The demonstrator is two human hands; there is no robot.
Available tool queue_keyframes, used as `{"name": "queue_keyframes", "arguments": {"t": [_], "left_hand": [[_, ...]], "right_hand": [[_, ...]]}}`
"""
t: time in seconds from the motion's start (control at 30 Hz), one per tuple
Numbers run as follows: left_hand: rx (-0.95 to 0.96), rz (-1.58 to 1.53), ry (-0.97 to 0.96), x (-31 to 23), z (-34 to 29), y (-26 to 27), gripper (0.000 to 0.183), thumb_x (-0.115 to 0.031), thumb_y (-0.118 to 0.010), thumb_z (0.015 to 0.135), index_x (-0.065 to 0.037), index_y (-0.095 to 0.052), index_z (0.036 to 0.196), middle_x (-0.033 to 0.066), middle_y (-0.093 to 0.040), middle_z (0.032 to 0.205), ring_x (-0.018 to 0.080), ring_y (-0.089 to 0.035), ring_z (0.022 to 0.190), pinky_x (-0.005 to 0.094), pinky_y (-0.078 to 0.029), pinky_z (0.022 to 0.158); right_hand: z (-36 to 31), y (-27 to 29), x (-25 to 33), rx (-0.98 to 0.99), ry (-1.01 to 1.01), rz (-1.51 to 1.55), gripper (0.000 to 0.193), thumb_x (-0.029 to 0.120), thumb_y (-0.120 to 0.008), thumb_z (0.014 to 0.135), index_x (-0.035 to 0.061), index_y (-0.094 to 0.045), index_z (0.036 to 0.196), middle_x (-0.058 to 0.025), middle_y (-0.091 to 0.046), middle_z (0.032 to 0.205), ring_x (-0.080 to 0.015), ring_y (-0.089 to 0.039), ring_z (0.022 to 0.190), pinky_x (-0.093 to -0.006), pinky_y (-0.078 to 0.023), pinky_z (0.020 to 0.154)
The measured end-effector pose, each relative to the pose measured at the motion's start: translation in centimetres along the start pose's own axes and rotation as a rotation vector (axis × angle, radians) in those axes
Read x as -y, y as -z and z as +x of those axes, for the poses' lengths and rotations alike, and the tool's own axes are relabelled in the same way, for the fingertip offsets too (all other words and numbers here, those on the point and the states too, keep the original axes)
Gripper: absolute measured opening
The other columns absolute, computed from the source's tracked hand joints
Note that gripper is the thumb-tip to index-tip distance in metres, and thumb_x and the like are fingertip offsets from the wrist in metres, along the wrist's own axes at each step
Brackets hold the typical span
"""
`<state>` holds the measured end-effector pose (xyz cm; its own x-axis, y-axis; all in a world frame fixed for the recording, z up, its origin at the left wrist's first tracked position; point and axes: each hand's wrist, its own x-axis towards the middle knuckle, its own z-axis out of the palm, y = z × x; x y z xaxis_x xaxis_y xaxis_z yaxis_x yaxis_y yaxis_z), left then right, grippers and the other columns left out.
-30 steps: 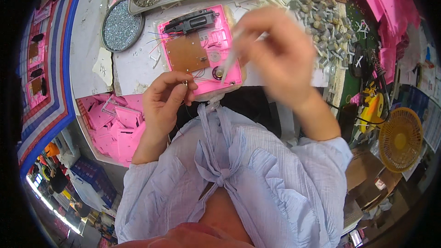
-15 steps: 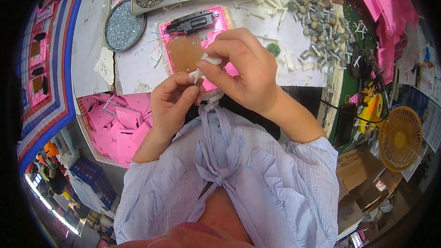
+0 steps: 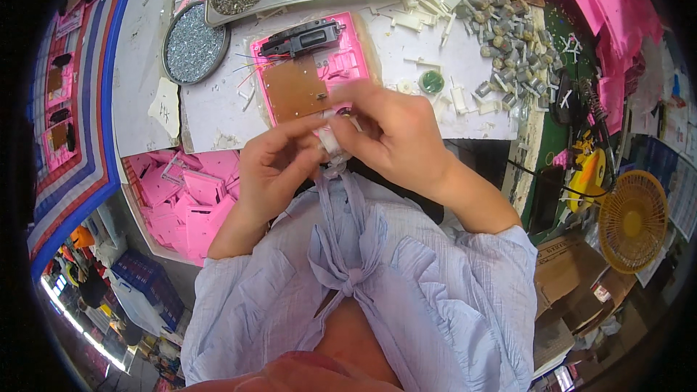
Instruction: Assembling components and soldering internal wires inside a pink plastic electronic housing.
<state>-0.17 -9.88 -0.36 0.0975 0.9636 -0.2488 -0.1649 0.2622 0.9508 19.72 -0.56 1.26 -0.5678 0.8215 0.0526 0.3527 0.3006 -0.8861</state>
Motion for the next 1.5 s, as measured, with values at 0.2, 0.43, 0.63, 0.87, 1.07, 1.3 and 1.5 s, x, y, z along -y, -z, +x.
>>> {"name": "queue_keyframes", "arguments": {"t": [0.2,0.43,0.63,0.87,1.07,1.3,1.5], "left_hand": [[0.329,-0.028,0.280,-1.3,1.0,1.4,0.033,-0.001,-0.067,0.095,-0.001,-0.064,0.128,0.0015,-0.069,0.092,0.0048,-0.060,0.076,0.0230,-0.050,0.068],[0.020,0.784,-0.346,-2.7,8.3,2.6,0.023,-0.013,-0.076,0.090,-0.003,-0.070,0.110,0.0064,-0.070,0.087,0.0138,-0.065,0.068,0.0298,-0.053,0.062],[0.102,1.256,-0.540,-1.1,9.3,-0.3,0.016,-0.015,-0.078,0.083,-0.006,-0.069,0.092,0.0091,-0.064,0.080,0.0303,-0.068,0.071,0.0404,-0.054,0.060],[0.267,1.468,-0.428,-1.0,11.5,-0.9,0.014,-0.017,-0.075,0.084,-0.007,-0.070,0.091,0.0096,-0.067,0.082,0.0321,-0.069,0.076,0.0441,-0.056,0.064],[0.086,1.240,-0.586,-0.5,9.7,-0.5,0.011,-0.009,-0.077,0.083,-0.005,-0.070,0.091,0.0089,-0.069,0.082,0.0272,-0.068,0.068,0.0384,-0.054,0.061],[-0.240,0.725,-0.497,1.2,6.5,2.3,0.012,0.003,-0.076,0.085,0.000,-0.073,0.096,0.0103,-0.072,0.093,0.0115,-0.059,0.062,0.0249,-0.046,0.054],[-0.283,0.697,-0.639,2.3,6.8,2.0,0.012,0.004,-0.077,0.085,0.000,-0.073,0.095,0.0093,-0.070,0.090,0.0107,-0.056,0.061,0.0242,-0.044,0.053]], "right_hand": [[-1.9,3.8,-0.8,0.317,0.224,0.051,0.041,0.005,-0.081,0.079,0.0055,-0.070,0.118,-0.0103,-0.070,0.090,-0.0205,-0.067,0.076,-0.0318,-0.054,0.062],[-6.0,4.5,-4.4,-0.077,-0.146,0.791,0.033,-0.005,-0.074,0.087,-0.0079,-0.065,0.118,-0.0133,-0.072,0.105,-0.0174,-0.072,0.092,-0.0293,-0.060,0.081],[-4.7,6.1,-6.1,-0.076,-0.148,0.885,0.034,-0.008,-0.072,0.087,-0.0060,-0.064,0.120,-0.0142,-0.071,0.109,-0.0177,-0.072,0.093,-0.0273,-0.058,0.078],[-3.5,5.9,-5.6,-0.068,-0.207,0.747,0.031,-0.006,-0.072,0.088,-0.0064,-0.067,0.118,-0.0110,-0.071,0.105,-0.0121,-0.069,0.086,-0.0228,-0.054,0.074],[-2.0,6.1,-5.2,-0.083,-0.078,0.115,0.029,0.001,-0.075,0.085,0.0005,-0.072,0.114,-0.0103,-0.072,0.100,-0.0119,-0.068,0.078,-0.0249,-0.054,0.069],[1.7,4.1,-5.3,0.040,0.328,-0.317,0.027,0.008,-0.077,0.076,0.0087,-0.073,0.103,-0.0059,-0.065,0.103,-0.0293,-0.059,0.100,-0.0386,-0.054,0.080],[3.4,3.0,-4.1,0.105,0.429,-0.399,0.023,0.007,-0.078,0.074,0.0065,-0.071,0.096,-0.0068,-0.062,0.096,-0.0300,-0.058,0.092,-0.0405,-0.054,0.079]]}}
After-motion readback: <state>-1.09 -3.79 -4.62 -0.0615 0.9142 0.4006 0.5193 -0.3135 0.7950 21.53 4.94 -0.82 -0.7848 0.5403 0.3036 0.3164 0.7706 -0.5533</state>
